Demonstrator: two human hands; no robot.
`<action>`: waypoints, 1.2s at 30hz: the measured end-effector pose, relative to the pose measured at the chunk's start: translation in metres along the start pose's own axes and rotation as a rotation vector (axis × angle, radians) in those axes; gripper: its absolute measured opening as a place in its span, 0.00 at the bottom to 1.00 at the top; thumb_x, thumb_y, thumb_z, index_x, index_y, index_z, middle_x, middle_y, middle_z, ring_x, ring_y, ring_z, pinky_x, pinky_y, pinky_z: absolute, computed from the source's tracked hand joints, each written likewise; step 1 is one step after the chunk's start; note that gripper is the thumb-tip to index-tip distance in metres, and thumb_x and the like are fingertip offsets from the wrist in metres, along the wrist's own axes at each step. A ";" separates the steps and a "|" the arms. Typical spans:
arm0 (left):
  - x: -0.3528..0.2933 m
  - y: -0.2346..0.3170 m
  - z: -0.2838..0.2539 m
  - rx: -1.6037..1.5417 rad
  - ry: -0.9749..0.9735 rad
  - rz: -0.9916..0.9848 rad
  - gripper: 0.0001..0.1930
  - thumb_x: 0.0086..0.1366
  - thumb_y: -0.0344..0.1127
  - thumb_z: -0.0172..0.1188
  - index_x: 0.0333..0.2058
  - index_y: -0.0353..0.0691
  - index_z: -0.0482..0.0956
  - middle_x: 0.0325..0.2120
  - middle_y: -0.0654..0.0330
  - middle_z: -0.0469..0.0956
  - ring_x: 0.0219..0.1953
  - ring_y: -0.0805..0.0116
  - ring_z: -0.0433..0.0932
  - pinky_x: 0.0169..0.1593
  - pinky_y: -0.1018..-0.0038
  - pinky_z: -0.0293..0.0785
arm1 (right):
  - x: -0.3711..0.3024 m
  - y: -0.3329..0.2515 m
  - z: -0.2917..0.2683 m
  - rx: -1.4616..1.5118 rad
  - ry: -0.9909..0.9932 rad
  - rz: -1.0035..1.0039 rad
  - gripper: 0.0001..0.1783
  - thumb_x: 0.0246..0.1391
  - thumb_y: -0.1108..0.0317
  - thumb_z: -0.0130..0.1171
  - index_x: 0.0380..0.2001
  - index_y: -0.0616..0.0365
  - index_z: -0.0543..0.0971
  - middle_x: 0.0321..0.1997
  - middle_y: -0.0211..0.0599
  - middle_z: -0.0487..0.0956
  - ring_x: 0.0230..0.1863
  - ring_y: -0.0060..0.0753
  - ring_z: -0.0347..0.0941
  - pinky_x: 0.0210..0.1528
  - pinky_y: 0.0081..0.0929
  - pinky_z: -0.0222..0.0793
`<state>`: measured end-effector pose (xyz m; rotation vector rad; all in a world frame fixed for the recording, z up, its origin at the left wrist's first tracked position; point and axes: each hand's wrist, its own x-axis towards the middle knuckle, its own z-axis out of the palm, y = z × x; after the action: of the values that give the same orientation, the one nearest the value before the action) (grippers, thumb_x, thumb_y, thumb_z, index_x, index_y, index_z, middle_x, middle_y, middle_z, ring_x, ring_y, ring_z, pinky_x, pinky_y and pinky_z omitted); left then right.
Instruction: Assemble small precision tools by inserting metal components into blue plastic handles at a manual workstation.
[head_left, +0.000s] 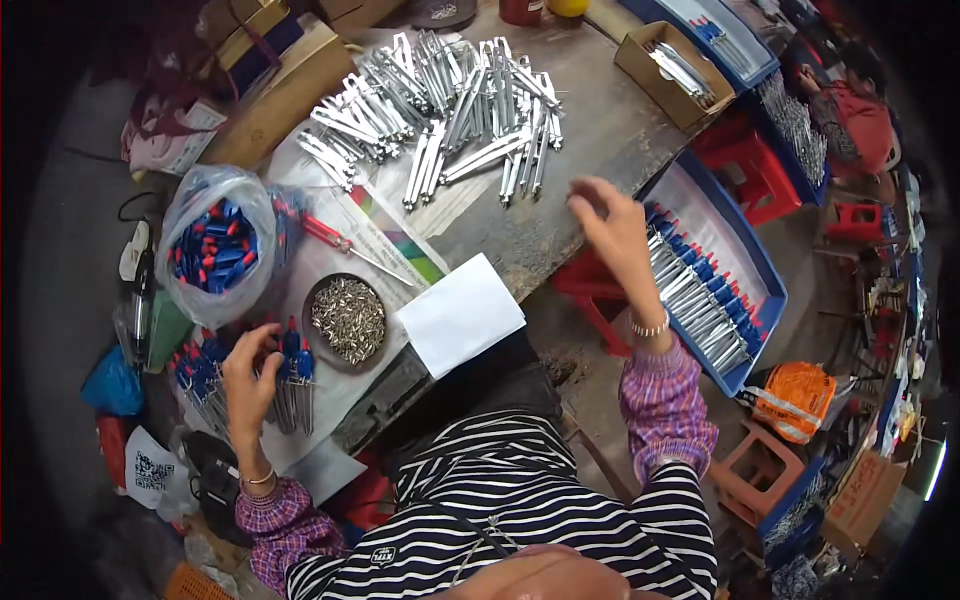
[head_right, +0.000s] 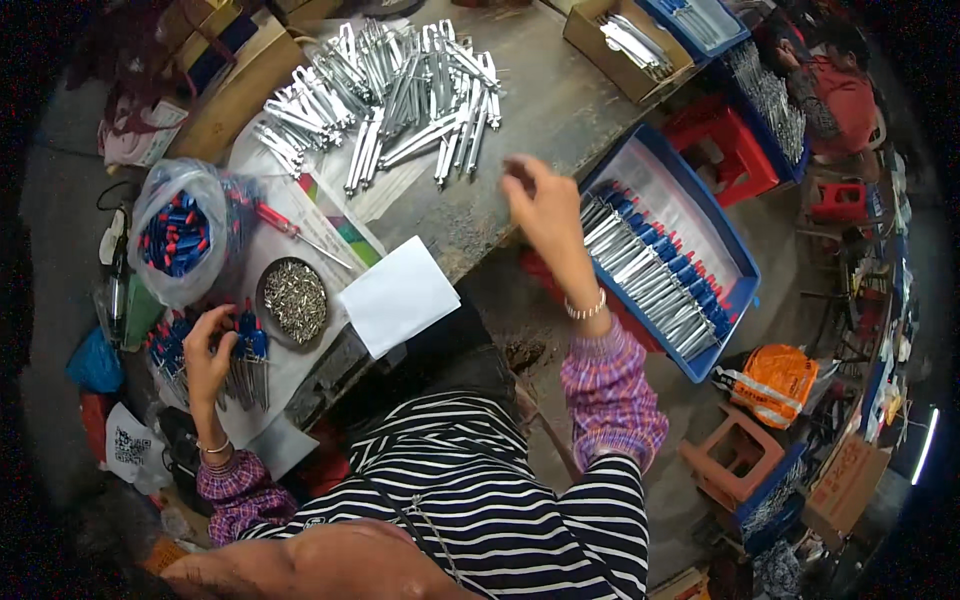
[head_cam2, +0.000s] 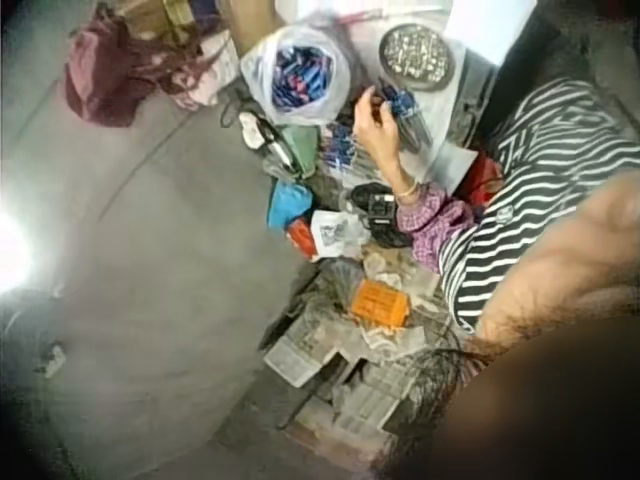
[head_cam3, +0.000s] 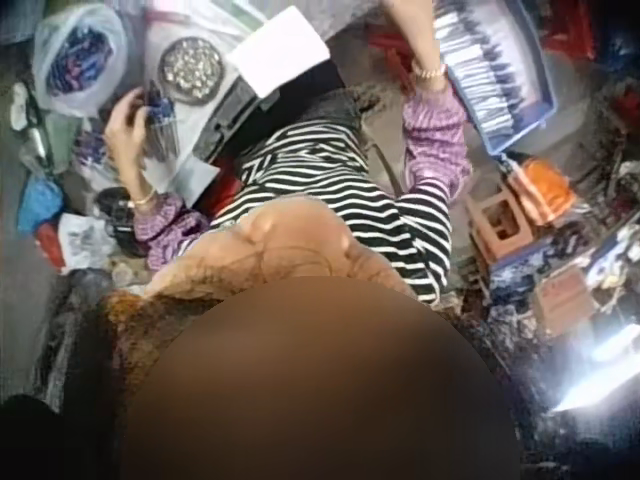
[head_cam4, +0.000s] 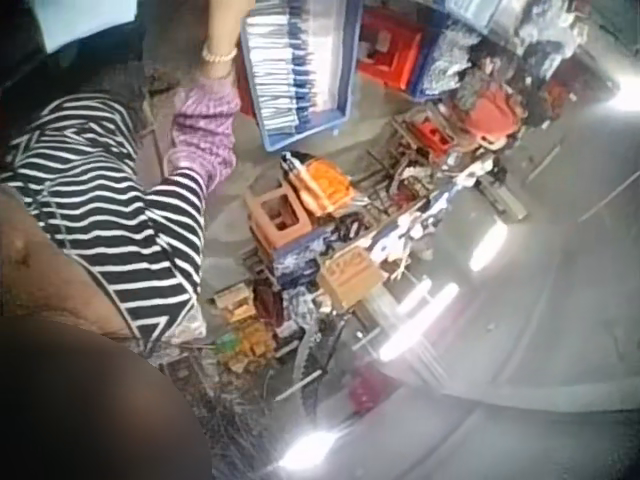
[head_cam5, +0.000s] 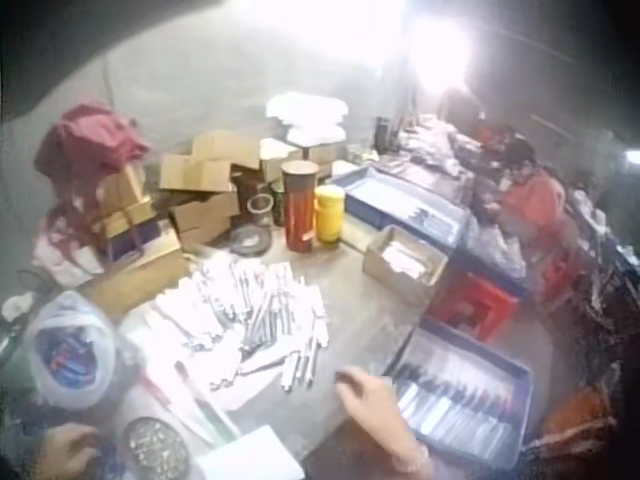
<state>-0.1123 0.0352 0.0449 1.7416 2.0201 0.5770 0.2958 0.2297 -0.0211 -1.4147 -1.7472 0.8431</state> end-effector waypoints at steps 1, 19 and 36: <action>0.002 0.003 0.002 0.004 0.001 0.008 0.17 0.51 0.22 0.55 0.43 0.35 0.75 0.27 0.59 0.74 0.26 0.72 0.71 0.32 0.77 0.68 | 0.016 0.010 0.000 -0.031 0.055 -0.029 0.15 0.49 0.68 0.58 0.39 0.66 0.77 0.32 0.41 0.81 0.31 0.24 0.77 0.36 0.21 0.71; 0.021 0.040 0.015 -0.072 -0.025 0.112 0.15 0.51 0.20 0.56 0.39 0.34 0.77 0.24 0.59 0.75 0.25 0.72 0.74 0.31 0.78 0.69 | 0.041 0.011 0.014 0.510 -0.120 0.266 0.34 0.44 0.74 0.64 0.56 0.67 0.62 0.31 0.36 0.78 0.27 0.19 0.72 0.27 0.14 0.66; 0.051 0.137 0.098 -0.562 -0.149 0.393 0.16 0.48 0.24 0.64 0.38 0.31 0.76 0.32 0.54 0.78 0.30 0.67 0.79 0.35 0.76 0.75 | -0.110 -0.069 0.051 0.789 -0.347 0.195 0.16 0.47 0.79 0.62 0.41 0.67 0.74 0.32 0.33 0.79 0.32 0.17 0.73 0.33 0.14 0.68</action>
<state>0.0472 0.1084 0.0379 1.7508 1.2487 0.9910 0.2320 0.1062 -0.0042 -0.9330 -1.2622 1.7298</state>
